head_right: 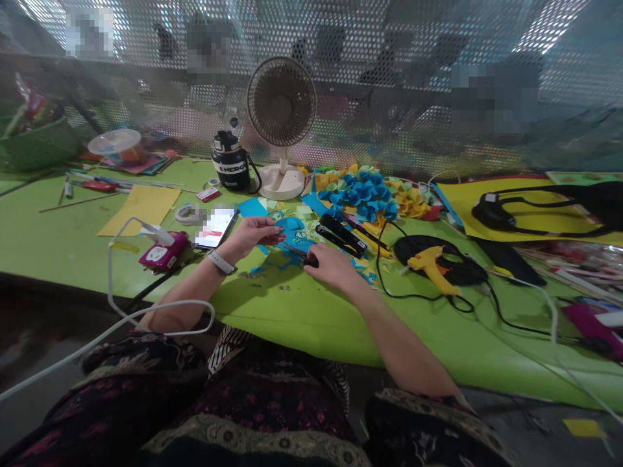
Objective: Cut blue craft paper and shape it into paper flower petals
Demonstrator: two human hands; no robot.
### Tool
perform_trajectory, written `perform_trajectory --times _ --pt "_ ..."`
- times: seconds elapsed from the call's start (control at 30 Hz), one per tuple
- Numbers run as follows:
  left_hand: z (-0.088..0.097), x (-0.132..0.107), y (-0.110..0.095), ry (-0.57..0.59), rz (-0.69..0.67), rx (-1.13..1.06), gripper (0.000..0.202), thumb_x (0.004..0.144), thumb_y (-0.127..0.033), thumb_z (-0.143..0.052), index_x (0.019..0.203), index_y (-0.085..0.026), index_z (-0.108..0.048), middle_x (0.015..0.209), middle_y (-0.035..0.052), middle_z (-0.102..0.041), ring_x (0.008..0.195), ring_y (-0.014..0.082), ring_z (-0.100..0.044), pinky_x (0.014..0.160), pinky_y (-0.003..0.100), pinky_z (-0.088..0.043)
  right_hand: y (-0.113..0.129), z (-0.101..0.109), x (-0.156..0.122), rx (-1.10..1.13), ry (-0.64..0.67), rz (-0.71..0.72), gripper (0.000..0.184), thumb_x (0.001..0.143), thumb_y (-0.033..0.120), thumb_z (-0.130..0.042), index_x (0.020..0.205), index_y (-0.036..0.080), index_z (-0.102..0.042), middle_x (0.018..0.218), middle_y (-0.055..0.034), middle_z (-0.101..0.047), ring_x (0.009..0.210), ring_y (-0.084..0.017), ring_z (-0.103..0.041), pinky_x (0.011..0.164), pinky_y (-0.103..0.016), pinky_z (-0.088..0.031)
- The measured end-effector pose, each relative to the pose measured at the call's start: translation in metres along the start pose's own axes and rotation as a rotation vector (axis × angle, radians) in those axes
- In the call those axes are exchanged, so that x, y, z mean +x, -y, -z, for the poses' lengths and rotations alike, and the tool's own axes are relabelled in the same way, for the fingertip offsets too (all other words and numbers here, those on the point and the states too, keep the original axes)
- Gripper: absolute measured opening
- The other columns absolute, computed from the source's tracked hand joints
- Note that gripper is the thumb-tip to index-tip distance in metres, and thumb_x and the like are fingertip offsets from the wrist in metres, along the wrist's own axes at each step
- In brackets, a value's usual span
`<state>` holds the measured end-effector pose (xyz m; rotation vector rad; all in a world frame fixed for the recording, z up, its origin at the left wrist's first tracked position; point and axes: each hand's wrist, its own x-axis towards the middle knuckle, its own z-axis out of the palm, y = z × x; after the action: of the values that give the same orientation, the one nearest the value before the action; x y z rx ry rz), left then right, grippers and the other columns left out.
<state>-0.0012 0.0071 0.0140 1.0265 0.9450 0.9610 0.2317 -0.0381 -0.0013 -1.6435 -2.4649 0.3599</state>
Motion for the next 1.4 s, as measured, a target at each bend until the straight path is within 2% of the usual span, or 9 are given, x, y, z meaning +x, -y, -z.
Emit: perform_trajectory --times 0.2,0.4,0.57,0.63,0.8,1.0,1.1,1.2,1.4 --pt "0.004 0.002 -0.002 -0.027 -0.035 -0.036 0.017 0.078 -0.011 -0.079 0.078 -0.009 -0.062 0.069 0.007 -0.074 0.065 0.0148 -0.073 0.071 0.028 -0.06 0.001 -0.01 0.015 -0.014 -0.02 0.003 0.012 0.088 0.029 -0.059 0.086 0.019 -0.066 0.092 -0.0079 -0.067 0.079 -0.02 -0.059 0.065 -0.029 -0.038" --pt "0.006 0.005 0.0 -0.022 -0.021 -0.029 0.019 0.076 -0.013 -0.082 0.078 -0.01 -0.063 0.069 0.007 -0.074 0.064 0.0146 -0.073 0.072 0.028 -0.06 0.003 -0.003 0.02 -0.045 -0.003 0.02 0.013 0.088 0.023 -0.056 0.089 0.019 -0.068 0.093 -0.0083 -0.068 0.083 -0.021 -0.061 0.068 -0.03 -0.04" --pt "0.003 0.003 0.0 0.046 0.092 0.059 0.015 0.078 -0.011 -0.079 0.072 -0.009 -0.065 0.068 0.0089 -0.074 0.062 0.0139 -0.072 0.07 0.027 -0.06 -0.032 0.018 0.022 -0.093 -0.361 -0.14 0.021 0.091 0.032 -0.054 0.098 0.019 -0.068 0.109 -0.0135 -0.067 0.1 -0.029 -0.063 0.08 -0.037 -0.048" --pt "0.002 0.002 0.0 0.062 0.123 0.083 0.015 0.077 -0.011 -0.081 0.072 -0.009 -0.066 0.068 0.009 -0.075 0.061 0.0135 -0.071 0.071 0.027 -0.06 -0.052 0.022 0.026 -0.143 -0.419 -0.2 0.03 0.086 0.035 -0.062 0.11 0.018 -0.067 0.119 -0.0166 -0.066 0.111 -0.033 -0.06 0.089 -0.042 -0.048" --pt "0.001 0.002 0.002 0.075 0.146 0.078 0.018 0.074 -0.013 -0.083 0.072 -0.009 -0.066 0.07 0.009 -0.075 0.063 0.0136 -0.071 0.075 0.03 -0.061 -0.076 0.013 0.033 -0.113 -0.287 -0.243 0.038 0.086 0.035 -0.064 0.119 0.016 -0.065 0.123 -0.0173 -0.068 0.109 -0.034 -0.064 0.094 -0.047 -0.05" --pt "0.004 0.006 0.006 0.033 0.151 0.076 0.017 0.075 -0.012 -0.082 0.071 -0.01 -0.066 0.069 0.0086 -0.075 0.062 0.0125 -0.071 0.073 0.026 -0.06 -0.072 0.021 0.019 0.003 -0.382 -0.183 0.039 0.087 0.033 -0.063 0.123 0.018 -0.064 0.129 -0.0166 -0.068 0.117 -0.036 -0.063 0.1 -0.053 -0.049" --pt "0.006 0.008 0.007 0.022 0.14 0.072 0.018 0.076 -0.014 -0.083 0.07 -0.01 -0.066 0.069 0.0087 -0.074 0.062 0.0131 -0.071 0.076 0.029 -0.061 -0.06 0.036 -0.001 0.024 -0.398 -0.146 0.041 0.088 0.035 -0.062 0.125 0.016 -0.065 0.129 -0.0167 -0.068 0.118 -0.036 -0.063 0.101 -0.052 -0.049" --pt "0.006 0.008 0.007 0.018 0.126 0.046 0.019 0.075 -0.014 -0.083 0.071 -0.01 -0.065 0.07 0.0084 -0.075 0.065 0.0138 -0.072 0.08 0.03 -0.061 -0.038 0.044 -0.028 0.091 -0.303 -0.086 0.042 0.087 0.039 -0.066 0.124 0.019 -0.066 0.126 -0.014 -0.07 0.114 -0.034 -0.066 0.098 -0.048 -0.051" --pt "0.005 0.009 0.009 -0.007 0.122 0.05 0.016 0.082 -0.008 -0.074 0.07 -0.01 -0.064 0.068 0.0083 -0.074 0.064 0.013 -0.072 0.077 0.028 -0.061 0.003 0.019 -0.062 0.149 0.018 0.15 0.033 0.089 0.037 -0.064 0.119 0.023 -0.068 0.121 -0.0103 -0.072 0.112 -0.029 -0.067 0.097 -0.043 -0.052"
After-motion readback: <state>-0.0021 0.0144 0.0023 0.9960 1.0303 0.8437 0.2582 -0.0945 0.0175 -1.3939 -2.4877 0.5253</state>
